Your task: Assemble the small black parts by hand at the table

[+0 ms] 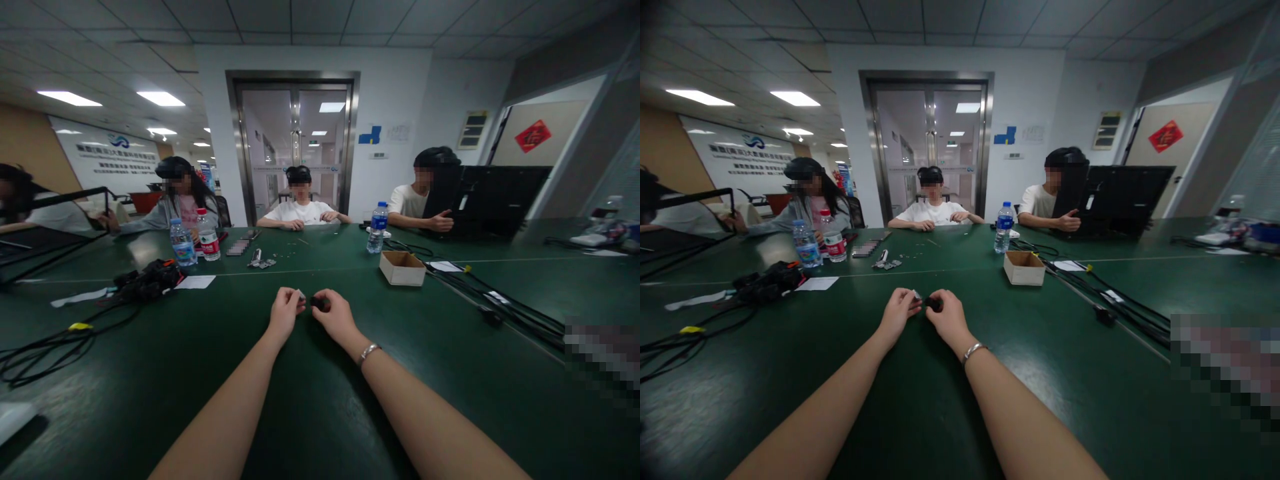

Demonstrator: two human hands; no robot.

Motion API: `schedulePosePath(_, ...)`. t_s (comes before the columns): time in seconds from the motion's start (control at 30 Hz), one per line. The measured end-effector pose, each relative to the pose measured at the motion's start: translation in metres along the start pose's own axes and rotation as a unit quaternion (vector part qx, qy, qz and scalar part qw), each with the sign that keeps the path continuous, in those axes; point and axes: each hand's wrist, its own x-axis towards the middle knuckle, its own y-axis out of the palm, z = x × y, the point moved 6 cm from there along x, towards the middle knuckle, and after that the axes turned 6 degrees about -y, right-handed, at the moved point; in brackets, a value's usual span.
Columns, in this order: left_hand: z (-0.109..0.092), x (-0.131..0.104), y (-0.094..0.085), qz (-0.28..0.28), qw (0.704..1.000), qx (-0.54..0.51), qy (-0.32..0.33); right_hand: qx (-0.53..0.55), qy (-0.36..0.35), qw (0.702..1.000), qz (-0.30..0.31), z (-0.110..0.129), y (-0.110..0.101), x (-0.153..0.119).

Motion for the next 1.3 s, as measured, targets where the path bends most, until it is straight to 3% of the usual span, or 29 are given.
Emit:
schedulePosePath(0.4,-0.002,-0.001,0.011,0.05,0.994,0.084,0.047,0.019,0.018,1.0,0.0,-0.006,0.001,0.001)
schedulePosePath(1.3,0.001,0.001,0.006,0.0,0.977,0.189,0.098,0.037,0.031,0.999,-0.012,-0.014,0.0,0.003)
